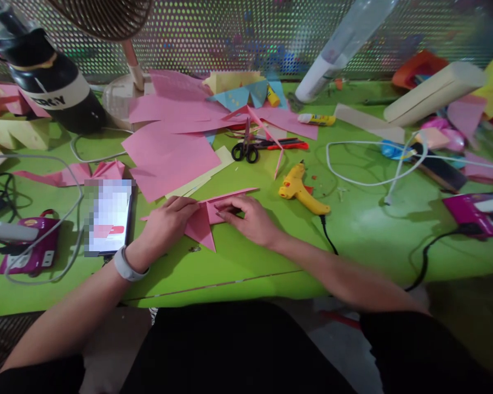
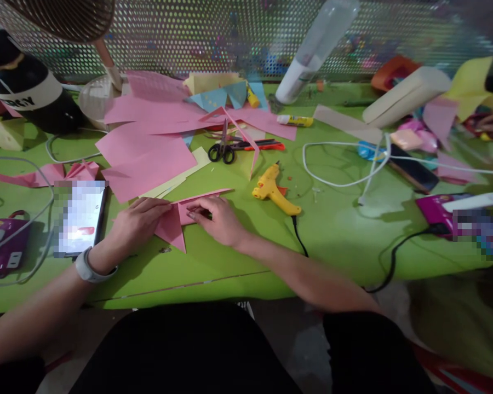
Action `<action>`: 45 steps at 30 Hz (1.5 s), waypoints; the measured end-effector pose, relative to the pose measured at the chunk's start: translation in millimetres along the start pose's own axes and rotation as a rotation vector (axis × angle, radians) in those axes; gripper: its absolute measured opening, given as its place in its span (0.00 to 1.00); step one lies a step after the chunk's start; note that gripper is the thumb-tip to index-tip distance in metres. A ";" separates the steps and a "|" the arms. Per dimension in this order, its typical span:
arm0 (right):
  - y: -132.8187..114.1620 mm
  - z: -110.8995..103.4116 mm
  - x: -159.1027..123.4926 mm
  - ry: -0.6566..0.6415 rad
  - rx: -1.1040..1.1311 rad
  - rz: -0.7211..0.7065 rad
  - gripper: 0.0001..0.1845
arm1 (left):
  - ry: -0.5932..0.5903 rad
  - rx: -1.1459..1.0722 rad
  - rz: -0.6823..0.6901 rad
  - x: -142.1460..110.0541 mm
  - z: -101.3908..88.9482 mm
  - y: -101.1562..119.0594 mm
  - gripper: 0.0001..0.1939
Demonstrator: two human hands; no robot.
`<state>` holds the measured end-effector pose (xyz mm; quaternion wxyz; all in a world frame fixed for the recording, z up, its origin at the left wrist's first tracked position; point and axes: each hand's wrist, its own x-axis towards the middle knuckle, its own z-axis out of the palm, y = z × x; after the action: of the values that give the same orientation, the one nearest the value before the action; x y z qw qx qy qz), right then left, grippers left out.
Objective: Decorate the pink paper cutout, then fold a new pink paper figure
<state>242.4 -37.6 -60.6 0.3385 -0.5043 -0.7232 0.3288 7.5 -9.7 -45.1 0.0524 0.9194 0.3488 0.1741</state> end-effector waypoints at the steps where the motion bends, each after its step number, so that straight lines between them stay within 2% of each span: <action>1: -0.4 0.5 0.2 0.001 0.022 0.022 0.08 | -0.003 -0.003 -0.001 -0.1 -0.1 0.0 0.16; 3: -0.6 1.1 0.6 0.005 0.031 0.034 0.09 | -0.009 -0.014 -0.001 -0.3 -0.5 0.2 0.16; 8: -1.9 0.2 3.0 -0.012 -0.070 0.031 0.03 | -0.026 -0.014 0.006 -0.8 -2.1 2.0 0.15; 12: -6.0 -0.5 7.3 -0.033 -0.022 0.078 0.01 | -0.027 0.005 0.021 -1.6 -2.3 2.3 0.15; 16: -7.7 1.5 9.9 -0.051 -0.002 0.123 0.03 | -0.033 0.014 0.024 -2.5 -2.0 2.5 0.15; 20: -6.0 5.3 9.1 -0.008 0.003 0.131 0.05 | -0.019 0.012 0.075 -4.2 -3.3 3.9 0.15; 25: -3.3 8.0 8.1 0.015 0.019 0.110 0.05 | -0.071 0.002 0.140 -6.8 -5.1 3.8 0.18; 32: -2.2 10.2 7.7 0.003 -0.087 0.091 0.04 | -0.054 0.095 0.189 -11.5 -2.4 5.9 0.20; 45: -9.5 7.6 9.7 -0.021 -0.129 0.107 0.03 | -0.115 0.131 0.209 -15.2 -3.5 9.8 0.25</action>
<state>228.8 -32.0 -55.5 0.2797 -0.5596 -0.7183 0.3043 1.8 -27.2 -44.0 -0.0060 0.9606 0.2582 0.1023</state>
